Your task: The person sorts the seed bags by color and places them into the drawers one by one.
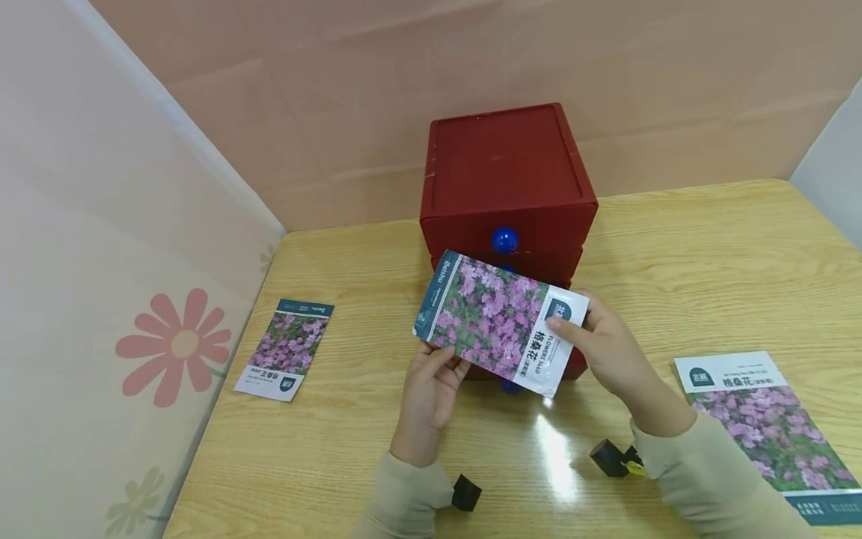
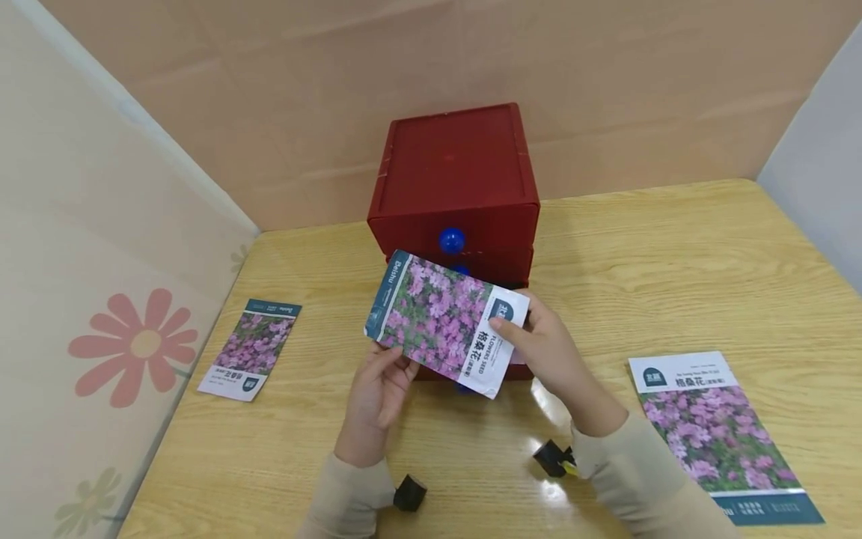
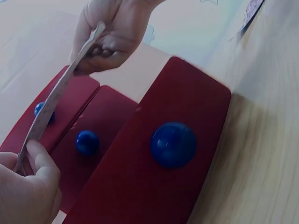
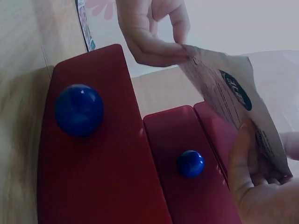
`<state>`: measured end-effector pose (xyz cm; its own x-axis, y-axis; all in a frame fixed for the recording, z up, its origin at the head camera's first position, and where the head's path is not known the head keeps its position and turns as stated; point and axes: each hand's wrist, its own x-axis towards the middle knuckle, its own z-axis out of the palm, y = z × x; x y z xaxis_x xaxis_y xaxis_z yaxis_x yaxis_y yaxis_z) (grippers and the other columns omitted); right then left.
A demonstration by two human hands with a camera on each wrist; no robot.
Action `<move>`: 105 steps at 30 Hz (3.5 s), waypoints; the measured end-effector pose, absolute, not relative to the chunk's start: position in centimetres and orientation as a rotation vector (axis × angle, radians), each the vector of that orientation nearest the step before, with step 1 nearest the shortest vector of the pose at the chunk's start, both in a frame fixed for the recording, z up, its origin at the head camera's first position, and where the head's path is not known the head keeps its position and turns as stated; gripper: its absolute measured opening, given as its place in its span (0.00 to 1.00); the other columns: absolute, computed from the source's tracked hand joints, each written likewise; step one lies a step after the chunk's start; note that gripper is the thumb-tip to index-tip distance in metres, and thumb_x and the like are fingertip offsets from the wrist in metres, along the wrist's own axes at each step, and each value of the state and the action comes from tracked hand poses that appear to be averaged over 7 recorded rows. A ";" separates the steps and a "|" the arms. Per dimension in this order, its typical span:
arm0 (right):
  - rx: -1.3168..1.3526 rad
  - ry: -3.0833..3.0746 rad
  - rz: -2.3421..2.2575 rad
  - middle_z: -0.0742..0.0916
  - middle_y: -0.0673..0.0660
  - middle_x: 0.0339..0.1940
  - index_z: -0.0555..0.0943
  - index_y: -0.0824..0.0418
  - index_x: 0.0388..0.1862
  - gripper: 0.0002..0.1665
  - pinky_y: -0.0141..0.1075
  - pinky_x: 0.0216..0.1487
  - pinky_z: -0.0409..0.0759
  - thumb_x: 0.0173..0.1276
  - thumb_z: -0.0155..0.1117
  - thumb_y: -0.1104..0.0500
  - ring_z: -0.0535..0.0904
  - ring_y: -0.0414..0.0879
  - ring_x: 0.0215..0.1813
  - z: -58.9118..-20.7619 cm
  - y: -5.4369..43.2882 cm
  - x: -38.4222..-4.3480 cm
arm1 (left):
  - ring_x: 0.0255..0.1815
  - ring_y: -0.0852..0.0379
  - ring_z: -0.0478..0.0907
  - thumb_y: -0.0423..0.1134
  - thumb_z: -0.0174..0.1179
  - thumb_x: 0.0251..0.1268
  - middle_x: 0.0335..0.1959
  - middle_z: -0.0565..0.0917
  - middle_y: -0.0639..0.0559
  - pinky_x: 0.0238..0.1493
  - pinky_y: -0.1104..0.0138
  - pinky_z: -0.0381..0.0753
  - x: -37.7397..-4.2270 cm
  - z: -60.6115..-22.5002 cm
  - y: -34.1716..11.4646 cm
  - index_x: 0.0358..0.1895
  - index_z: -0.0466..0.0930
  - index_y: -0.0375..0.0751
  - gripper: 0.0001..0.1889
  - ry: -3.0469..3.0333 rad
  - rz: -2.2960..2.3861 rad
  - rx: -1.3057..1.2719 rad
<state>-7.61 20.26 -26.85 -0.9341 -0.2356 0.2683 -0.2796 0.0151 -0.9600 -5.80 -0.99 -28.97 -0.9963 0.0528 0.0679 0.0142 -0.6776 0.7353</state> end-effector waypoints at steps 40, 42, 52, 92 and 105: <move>0.618 -2.376 1.815 0.78 0.51 0.33 0.71 0.70 0.43 0.13 0.31 0.33 0.74 0.62 0.54 0.62 0.74 0.42 0.33 -26.8 22.3 -10.2 | 0.31 0.59 0.66 0.23 0.49 0.54 0.32 0.67 0.47 0.33 0.72 0.68 -8.8 -28.1 -4.1 0.33 0.67 0.32 0.04 2.153 2.368 0.226; 0.613 -2.389 1.811 0.78 0.52 0.33 0.71 0.69 0.43 0.14 0.31 0.33 0.74 0.62 0.54 0.62 0.74 0.42 0.33 -27.0 22.4 -10.2 | 0.32 0.59 0.66 0.23 0.50 0.53 0.32 0.68 0.47 0.33 0.72 0.68 -8.8 -28.1 -4.1 0.33 0.67 0.31 0.05 2.179 2.347 0.215; 0.634 -2.397 1.777 0.77 0.57 0.33 0.72 0.69 0.41 0.13 0.32 0.31 0.74 0.61 0.55 0.62 0.72 0.42 0.31 -27.8 22.6 -10.4 | 0.33 0.58 0.67 0.24 0.52 0.53 0.32 0.70 0.47 0.32 0.72 0.68 -9.1 -28.4 -4.0 0.32 0.68 0.32 0.04 2.315 2.213 0.217; 0.587 -2.473 1.675 0.76 0.58 0.31 0.73 0.68 0.38 0.09 0.35 0.29 0.73 0.60 0.56 0.64 0.71 0.42 0.30 -29.3 22.7 -10.1 | 0.32 0.57 0.68 0.27 0.53 0.56 0.32 0.71 0.48 0.30 0.71 0.69 -9.3 -28.5 -3.9 0.36 0.69 0.31 0.06 2.463 2.067 0.318; 0.577 -2.540 1.719 0.77 0.60 0.34 0.73 0.68 0.39 0.10 0.35 0.31 0.74 0.61 0.55 0.62 0.73 0.44 0.32 -29.4 22.9 -9.9 | 0.33 0.56 0.67 0.27 0.52 0.57 0.32 0.69 0.49 0.30 0.72 0.67 -9.5 -29.0 -4.0 0.36 0.68 0.32 0.05 2.492 2.033 0.366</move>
<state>-9.94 22.85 -29.37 -0.9313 -0.2896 0.2208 -0.3126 0.3247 -0.8927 -9.49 -3.96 -29.01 -0.9699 0.1143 0.2149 0.2335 0.1871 0.9542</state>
